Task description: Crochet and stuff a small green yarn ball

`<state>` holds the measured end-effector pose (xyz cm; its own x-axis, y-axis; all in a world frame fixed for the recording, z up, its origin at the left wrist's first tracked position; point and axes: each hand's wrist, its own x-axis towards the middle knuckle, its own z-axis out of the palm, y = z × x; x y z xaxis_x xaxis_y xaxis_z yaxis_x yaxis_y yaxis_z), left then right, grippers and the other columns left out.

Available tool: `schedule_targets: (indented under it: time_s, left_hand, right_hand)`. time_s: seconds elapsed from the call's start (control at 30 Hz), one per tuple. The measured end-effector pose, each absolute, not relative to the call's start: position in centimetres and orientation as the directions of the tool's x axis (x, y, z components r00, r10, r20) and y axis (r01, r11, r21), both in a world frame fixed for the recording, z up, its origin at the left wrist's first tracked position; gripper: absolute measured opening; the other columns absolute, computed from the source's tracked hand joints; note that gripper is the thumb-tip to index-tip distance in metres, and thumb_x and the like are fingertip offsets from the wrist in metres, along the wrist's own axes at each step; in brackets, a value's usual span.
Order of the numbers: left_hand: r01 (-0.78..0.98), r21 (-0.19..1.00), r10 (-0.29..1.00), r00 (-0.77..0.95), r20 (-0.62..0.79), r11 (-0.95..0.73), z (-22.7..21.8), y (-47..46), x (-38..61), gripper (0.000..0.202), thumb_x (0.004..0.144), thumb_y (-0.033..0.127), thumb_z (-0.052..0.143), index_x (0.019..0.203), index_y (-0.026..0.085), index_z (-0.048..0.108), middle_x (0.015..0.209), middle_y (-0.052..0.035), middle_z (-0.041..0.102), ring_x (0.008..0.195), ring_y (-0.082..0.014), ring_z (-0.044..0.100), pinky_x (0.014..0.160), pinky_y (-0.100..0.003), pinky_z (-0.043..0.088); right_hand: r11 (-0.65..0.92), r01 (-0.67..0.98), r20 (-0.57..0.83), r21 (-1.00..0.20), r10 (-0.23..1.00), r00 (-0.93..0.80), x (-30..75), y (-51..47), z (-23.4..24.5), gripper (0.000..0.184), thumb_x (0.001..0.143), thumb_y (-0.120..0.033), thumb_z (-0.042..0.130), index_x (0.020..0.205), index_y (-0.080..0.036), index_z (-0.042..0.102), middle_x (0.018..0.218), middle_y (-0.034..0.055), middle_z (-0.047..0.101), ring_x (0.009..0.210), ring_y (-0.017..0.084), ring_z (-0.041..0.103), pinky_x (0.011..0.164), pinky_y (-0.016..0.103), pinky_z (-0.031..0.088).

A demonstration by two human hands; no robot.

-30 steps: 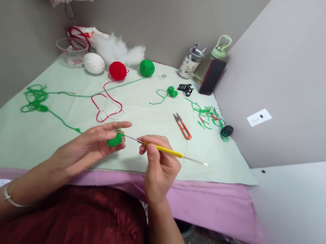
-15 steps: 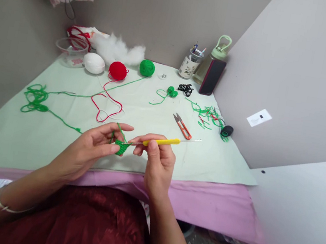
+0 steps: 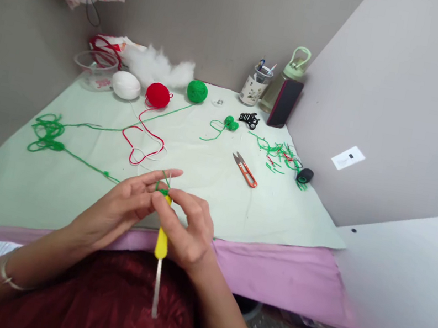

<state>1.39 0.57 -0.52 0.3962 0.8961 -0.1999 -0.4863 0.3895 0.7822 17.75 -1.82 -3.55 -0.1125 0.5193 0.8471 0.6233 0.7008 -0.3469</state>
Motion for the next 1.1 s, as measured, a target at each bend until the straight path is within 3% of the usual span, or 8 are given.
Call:
schedule_targets:
  time_s: [0.13, 0.23, 0.4, 0.53, 0.6, 0.7, 0.83, 1.1]
  left_hand:
    - [-0.539, 0.704, 0.870, 0.426, -0.247, 0.463, -0.1, 1.0, 1.0, 0.044, 0.081, 0.022, 0.083, 0.125, 0.017, 0.077, 0.089, -0.0011, 0.065, 0.080, -0.0093, 0.057, 0.081, -0.021, 0.050]
    - [-0.521, 0.735, 0.880, 0.419, -0.223, 0.434, 0.1, 1.0, 1.0, 0.041, 0.080, 0.021, 0.083, 0.120, 0.019, 0.079, 0.091, -0.0021, 0.067, 0.083, -0.0111, 0.058, 0.082, -0.023, 0.048]
    - [-0.464, 0.829, 0.930, 0.330, -0.163, 0.310, -0.4, 0.5, 1.6, 0.043, 0.079, 0.024, 0.087, 0.121, 0.023, 0.078, 0.089, -0.0001, 0.067, 0.087, -0.0125, 0.059, 0.085, -0.025, 0.047]
    - [-0.510, 0.784, 0.913, 0.370, -0.172, 0.355, -0.6, 0.5, 2.0, 0.044, 0.080, 0.024, 0.087, 0.122, 0.024, 0.078, 0.089, -0.0004, 0.068, 0.087, -0.0121, 0.061, 0.086, -0.024, 0.049]
    - [-0.539, 0.708, 0.867, 0.449, -0.217, 0.456, -0.6, 0.7, 1.9, 0.039, 0.082, 0.026, 0.085, 0.120, 0.021, 0.079, 0.095, -0.0032, 0.069, 0.087, -0.0122, 0.061, 0.083, -0.023, 0.051]
    - [-0.580, 0.653, 0.857, 0.460, -0.232, 0.488, -0.5, 1.2, 1.7, 0.033, 0.082, 0.025, 0.083, 0.113, 0.017, 0.082, 0.096, -0.0044, 0.068, 0.084, -0.0108, 0.059, 0.078, -0.021, 0.052]
    - [-0.550, 0.747, 0.907, 0.386, -0.168, 0.373, -0.4, 1.1, 1.6, 0.029, 0.083, 0.022, 0.082, 0.112, 0.022, 0.083, 0.091, -0.0014, 0.067, 0.084, -0.0108, 0.058, 0.082, -0.022, 0.050]
    - [-0.384, 0.895, 0.938, 0.332, -0.097, 0.229, -0.3, 0.6, 1.2, 0.031, 0.087, 0.029, 0.079, 0.117, 0.026, 0.080, 0.095, -0.0021, 0.066, 0.091, -0.0160, 0.057, 0.087, -0.028, 0.045]
  right_hand:
    - [0.636, 0.181, 0.661, -0.750, 0.727, 0.187, 17.7, -1.3, -2.9, 0.025, 0.104, -0.020, 0.053, 0.111, -0.027, 0.076, 0.093, 0.0032, 0.075, 0.073, 0.015, 0.070, 0.067, 0.032, 0.060]
    - [0.522, -0.083, 0.499, -0.849, 0.843, 0.201, 17.6, -0.6, -2.4, 0.020, 0.104, -0.028, 0.057, 0.100, -0.025, 0.076, 0.089, 0.0031, 0.075, 0.066, 0.014, 0.065, 0.060, 0.031, 0.056]
    - [0.516, 0.088, 0.523, -0.852, 0.840, 0.145, 17.3, -0.9, -2.6, 0.019, 0.103, -0.027, 0.059, 0.105, -0.026, 0.078, 0.092, 0.0044, 0.077, 0.072, 0.016, 0.068, 0.064, 0.033, 0.057]
    - [0.640, 0.416, 0.723, -0.646, 0.687, 0.067, 17.2, -1.6, -3.3, 0.025, 0.097, -0.018, 0.067, 0.114, -0.032, 0.079, 0.106, 0.0058, 0.077, 0.093, 0.021, 0.073, 0.076, 0.038, 0.062]
    - [0.668, 0.451, 0.768, -0.592, 0.638, 0.063, 17.3, -1.6, -3.4, 0.028, 0.095, -0.017, 0.068, 0.116, -0.033, 0.079, 0.109, 0.0062, 0.077, 0.097, 0.022, 0.073, 0.078, 0.039, 0.062]
    - [0.640, 0.284, 0.695, -0.714, 0.696, 0.182, 17.5, -1.3, -3.1, 0.023, 0.099, -0.019, 0.062, 0.111, -0.031, 0.079, 0.097, 0.0047, 0.077, 0.082, 0.019, 0.070, 0.071, 0.037, 0.059]
    - [0.512, -0.066, 0.483, -0.856, 0.839, 0.250, 17.5, -0.7, -2.7, 0.018, 0.102, -0.030, 0.060, 0.099, -0.025, 0.078, 0.086, 0.0031, 0.073, 0.064, 0.014, 0.062, 0.060, 0.031, 0.053]
    - [0.403, -0.195, 0.365, -0.894, 0.909, 0.204, 17.6, -0.2, -2.6, 0.017, 0.100, -0.035, 0.065, 0.095, -0.023, 0.076, 0.088, 0.0038, 0.079, 0.066, 0.013, 0.064, 0.060, 0.028, 0.053]
